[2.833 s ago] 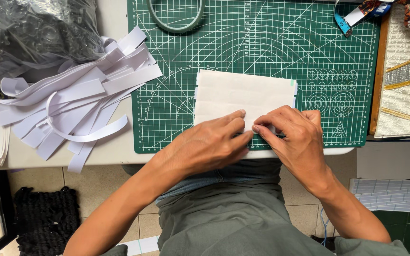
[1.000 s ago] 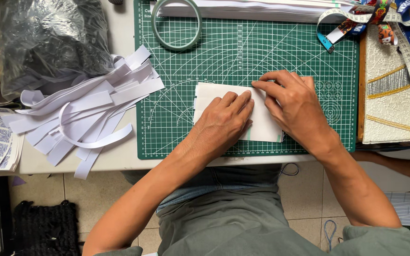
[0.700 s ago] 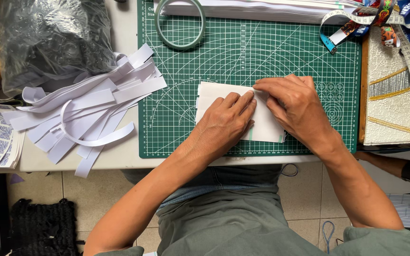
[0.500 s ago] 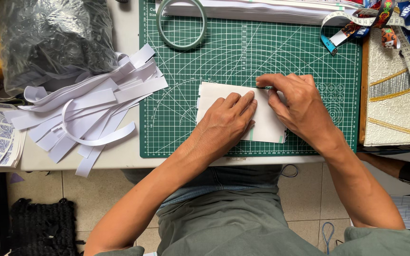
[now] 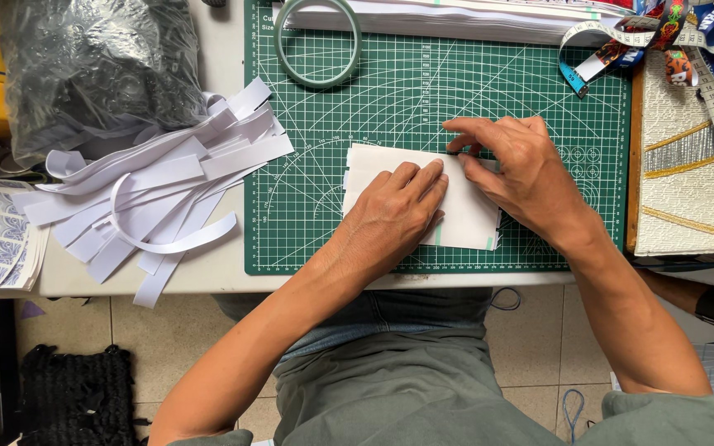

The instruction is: The person arranges white paper strips in rows on a small taped base on a cutting mat, then applies strips of green masking tape across them to hold the rows together. They press the assembly flat, flip it over, add a printed sheet, stack more strips, and tape across the stack again.

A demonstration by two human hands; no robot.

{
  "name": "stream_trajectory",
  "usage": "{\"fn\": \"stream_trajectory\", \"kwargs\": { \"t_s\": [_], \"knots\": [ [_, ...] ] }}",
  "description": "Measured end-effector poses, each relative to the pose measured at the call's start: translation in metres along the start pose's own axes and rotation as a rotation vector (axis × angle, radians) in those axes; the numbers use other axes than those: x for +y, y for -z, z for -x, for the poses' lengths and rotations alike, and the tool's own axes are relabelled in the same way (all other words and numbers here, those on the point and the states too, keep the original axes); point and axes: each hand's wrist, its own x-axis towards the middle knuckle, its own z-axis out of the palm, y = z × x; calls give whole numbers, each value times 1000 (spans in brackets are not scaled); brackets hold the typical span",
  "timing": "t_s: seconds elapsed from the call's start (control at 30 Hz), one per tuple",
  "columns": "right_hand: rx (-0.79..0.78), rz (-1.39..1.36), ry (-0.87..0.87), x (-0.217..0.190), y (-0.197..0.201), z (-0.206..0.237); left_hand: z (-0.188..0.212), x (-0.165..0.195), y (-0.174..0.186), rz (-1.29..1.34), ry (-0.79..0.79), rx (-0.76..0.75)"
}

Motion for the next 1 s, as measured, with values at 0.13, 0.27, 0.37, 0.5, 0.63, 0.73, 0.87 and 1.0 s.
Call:
{"fn": "stream_trajectory", "kwargs": {
  "t_s": [0.13,0.27,0.37,0.5,0.63,0.73,0.87,1.0],
  "knots": [
    [-4,16,15,0,0,1,0,0,-1,-11,0,-7],
    [-4,27,37,0,0,0,0,0,-3,-12,12,-17],
    [-5,23,58,0,-1,-2,0,0,-3,3,22,-13],
    [-8,87,80,-4,0,-2,0,0,-1,5,18,-6],
    [-25,245,120,-14,2,7,0,0,0,-7,4,17],
    [0,418,211,-26,-3,15,1,-3,2,-26,18,-72],
    [43,624,273,-44,-12,27,1,-2,4,42,30,-108],
    [6,308,96,-40,-3,28,7,3,10,73,10,12]
  ]
}}
